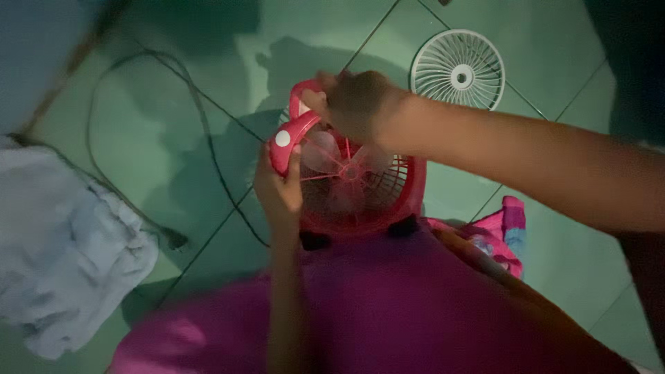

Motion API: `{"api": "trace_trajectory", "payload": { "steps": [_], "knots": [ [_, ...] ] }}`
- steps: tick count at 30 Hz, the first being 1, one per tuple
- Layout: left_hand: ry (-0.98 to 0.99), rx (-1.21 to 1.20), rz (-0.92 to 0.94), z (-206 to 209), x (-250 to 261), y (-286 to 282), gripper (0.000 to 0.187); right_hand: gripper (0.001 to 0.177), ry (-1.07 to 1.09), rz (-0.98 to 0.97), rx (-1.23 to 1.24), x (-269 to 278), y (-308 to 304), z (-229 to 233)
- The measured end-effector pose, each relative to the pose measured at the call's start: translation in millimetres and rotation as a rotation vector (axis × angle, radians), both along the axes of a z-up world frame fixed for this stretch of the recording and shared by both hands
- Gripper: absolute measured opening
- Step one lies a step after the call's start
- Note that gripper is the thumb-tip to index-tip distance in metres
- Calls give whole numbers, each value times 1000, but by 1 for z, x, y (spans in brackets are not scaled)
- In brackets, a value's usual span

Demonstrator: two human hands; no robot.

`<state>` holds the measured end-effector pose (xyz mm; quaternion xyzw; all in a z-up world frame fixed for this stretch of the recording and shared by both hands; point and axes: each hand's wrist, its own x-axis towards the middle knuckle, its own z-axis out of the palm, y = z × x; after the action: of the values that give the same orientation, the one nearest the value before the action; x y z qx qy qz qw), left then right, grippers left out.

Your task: The person reassembles a pink car-shaped electric fan on the floor. They place the fan blade onto the motor shaft, secure it with a white plastic nut using a screwdriver, then attach the front grille and tighten the central red cap.

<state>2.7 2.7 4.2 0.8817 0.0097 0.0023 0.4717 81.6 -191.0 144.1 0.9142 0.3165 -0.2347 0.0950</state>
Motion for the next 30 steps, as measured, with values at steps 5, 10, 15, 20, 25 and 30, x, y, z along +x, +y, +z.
{"api": "trace_trajectory", "payload": {
  "steps": [5, 10, 15, 20, 25, 30],
  "knots": [
    [-70, -61, 20, 1, -4, 0, 44, 28, 7, 86, -49, -4, -5, 0],
    [-23, -178, 64, 1, -8, 0, 38, 37, 57, -4, -244, -7, 14, 10],
    [-39, -58, 90, -4, -4, -3, 44, 50, 97, -140, -154, -15, 29, 14],
    [-75, -46, 107, -10, -6, -5, 45, 84, 137, -272, -114, -4, 16, 0],
    [-127, 92, 117, -20, -7, -4, 55, 37, -29, 9, -73, -5, 19, -14],
    [-89, -33, 107, -22, -12, -5, 56, 26, 54, -58, -182, 4, 16, -10]
  ]
}}
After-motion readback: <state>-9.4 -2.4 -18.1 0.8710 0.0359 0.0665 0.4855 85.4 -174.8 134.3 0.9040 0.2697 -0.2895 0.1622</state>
